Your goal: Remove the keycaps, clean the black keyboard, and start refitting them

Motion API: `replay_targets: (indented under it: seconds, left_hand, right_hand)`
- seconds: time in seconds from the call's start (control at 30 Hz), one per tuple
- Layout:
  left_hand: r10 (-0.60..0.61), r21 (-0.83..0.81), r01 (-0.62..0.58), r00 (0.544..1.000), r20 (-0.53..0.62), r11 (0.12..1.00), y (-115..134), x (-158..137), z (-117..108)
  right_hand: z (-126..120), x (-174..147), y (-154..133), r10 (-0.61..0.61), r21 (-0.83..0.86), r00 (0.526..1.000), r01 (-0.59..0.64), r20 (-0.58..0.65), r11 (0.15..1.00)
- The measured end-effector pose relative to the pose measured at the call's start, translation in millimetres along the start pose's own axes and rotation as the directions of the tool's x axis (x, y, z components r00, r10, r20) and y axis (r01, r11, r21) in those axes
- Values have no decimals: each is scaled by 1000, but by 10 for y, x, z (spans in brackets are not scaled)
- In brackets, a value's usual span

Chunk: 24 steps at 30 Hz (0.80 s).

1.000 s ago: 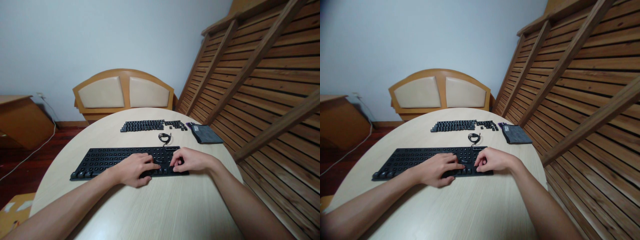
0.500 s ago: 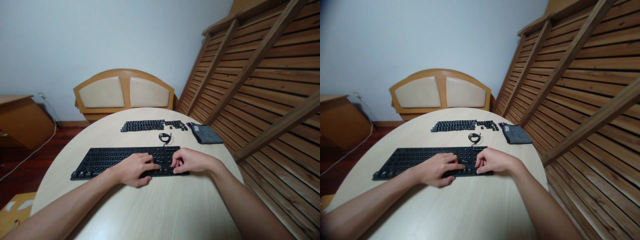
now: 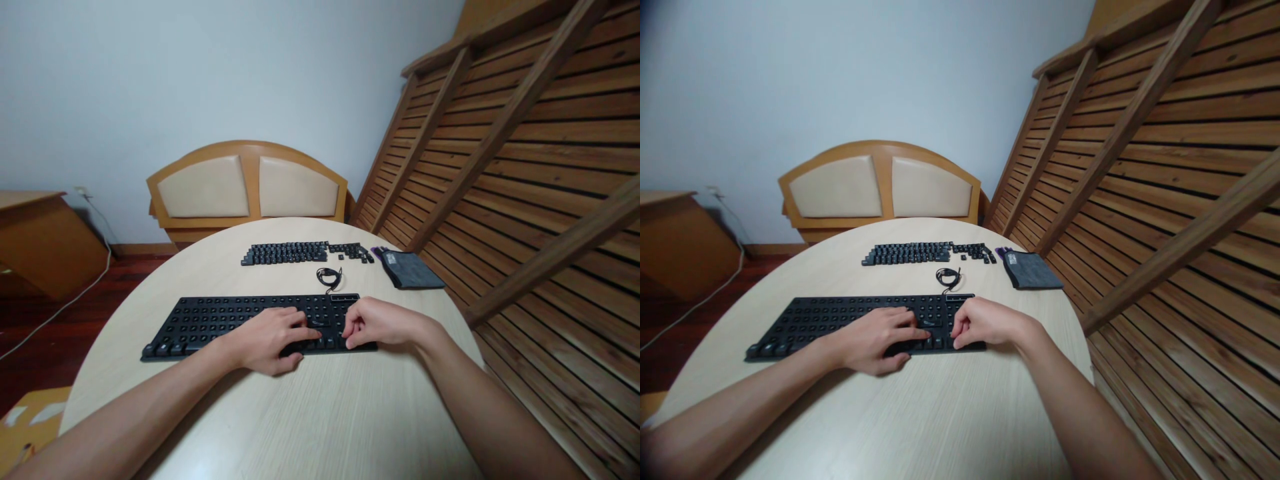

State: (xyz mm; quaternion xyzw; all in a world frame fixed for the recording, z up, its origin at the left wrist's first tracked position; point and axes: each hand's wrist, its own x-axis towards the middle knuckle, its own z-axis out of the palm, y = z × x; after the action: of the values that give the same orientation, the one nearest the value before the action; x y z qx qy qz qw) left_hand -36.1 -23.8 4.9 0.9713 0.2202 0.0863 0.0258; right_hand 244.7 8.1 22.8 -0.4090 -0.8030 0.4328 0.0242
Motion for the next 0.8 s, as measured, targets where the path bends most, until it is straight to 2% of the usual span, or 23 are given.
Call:
replay_targets:
  seconds: [0.2, 0.3, 0.37, 0.43, 0.5, 0.53, 0.63, 0.8]
  left_hand:
    - [1, -3, -1, 1000, -2, 1000, -9, 1, 13]
    - [-1, -10, 1, 1000, 2, 1000, -6, 4, 10]
    - [-3, -14, 3, 1000, 8, 1000, -4, 5, 8]
    - [-4, -16, 5, 1000, 17, 1000, -3, 5, 7]
    - [-8, -15, 9, 1000, 23, 1000, -3, 3, 9]
    - [-9, -15, 10, 1000, 25, 1000, -4, 2, 10]
    - [-13, -15, 14, 1000, 27, 1000, -4, 2, 12]
    - [-17, -12, 18, 999, 38, 1000, -4, 9, 4]
  right_hand:
    - [-101, 12, 127, -96, 22, 995, 97, -5, 995]
    - [-183, 34, 249, -97, 4, 983, 99, -154, 995]
    - [-238, 63, 357, -96, -94, 929, 67, -357, 993]
    - [-287, 107, 483, -110, -228, 826, -23, -553, 973]
    - [-326, 166, 614, -120, -309, 732, -128, -670, 943]
    - [-339, 201, 677, -117, -323, 704, -167, -701, 932]
    - [-354, 328, 832, -110, -352, 660, -247, -744, 903]
    - [-363, 550, 956, -98, -395, 639, -342, -763, 853]
